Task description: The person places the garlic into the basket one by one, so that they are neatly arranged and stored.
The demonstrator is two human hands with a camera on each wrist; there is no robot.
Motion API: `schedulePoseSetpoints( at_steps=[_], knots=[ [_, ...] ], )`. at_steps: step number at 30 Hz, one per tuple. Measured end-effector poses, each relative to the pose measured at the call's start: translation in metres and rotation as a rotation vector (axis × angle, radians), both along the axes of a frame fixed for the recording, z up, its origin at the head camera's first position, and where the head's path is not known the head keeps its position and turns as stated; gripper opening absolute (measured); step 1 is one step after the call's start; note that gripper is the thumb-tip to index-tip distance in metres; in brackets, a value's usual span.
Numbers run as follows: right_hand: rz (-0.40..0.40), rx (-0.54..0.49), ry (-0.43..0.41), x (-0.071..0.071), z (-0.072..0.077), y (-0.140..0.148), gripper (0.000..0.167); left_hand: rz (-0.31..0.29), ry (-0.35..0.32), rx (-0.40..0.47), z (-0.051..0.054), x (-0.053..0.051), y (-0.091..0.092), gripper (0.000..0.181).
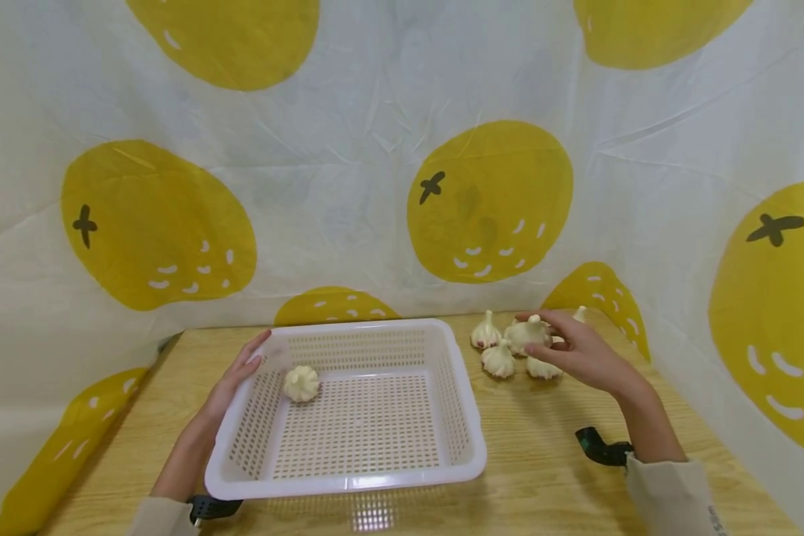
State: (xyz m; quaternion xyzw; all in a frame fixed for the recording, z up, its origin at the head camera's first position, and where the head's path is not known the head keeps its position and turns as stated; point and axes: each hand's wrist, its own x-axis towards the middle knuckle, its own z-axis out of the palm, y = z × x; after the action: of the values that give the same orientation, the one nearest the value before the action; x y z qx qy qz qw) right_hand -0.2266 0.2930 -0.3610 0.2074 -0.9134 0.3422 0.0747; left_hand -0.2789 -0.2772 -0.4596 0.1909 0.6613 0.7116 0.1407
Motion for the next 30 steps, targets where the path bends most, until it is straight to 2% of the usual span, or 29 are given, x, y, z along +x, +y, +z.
schedulePoseSetpoints(
  at_steps=[7, 13, 21, 30],
  knots=[
    [0.035, -0.029, -0.014, 0.0, -0.002, -0.007, 0.044, -0.004, 0.007, 0.006, 0.0, -0.001, 0.0, 0.057],
    [0.075, -0.035, 0.014, -0.003, -0.005, -0.014, 0.043, -0.005, 0.02, 0.008, 0.0, 0.0, 0.001, 0.057],
    [0.094, -0.028, 0.058, -0.003, -0.007, -0.025, 0.044, 0.009, 0.004, -0.006, -0.001, 0.001, 0.002, 0.056],
    [0.126, -0.05, 0.05, -0.002, -0.006, -0.04, 0.042, 0.005, 0.016, 0.006, -0.003, -0.001, 0.001, 0.056]
  ],
)
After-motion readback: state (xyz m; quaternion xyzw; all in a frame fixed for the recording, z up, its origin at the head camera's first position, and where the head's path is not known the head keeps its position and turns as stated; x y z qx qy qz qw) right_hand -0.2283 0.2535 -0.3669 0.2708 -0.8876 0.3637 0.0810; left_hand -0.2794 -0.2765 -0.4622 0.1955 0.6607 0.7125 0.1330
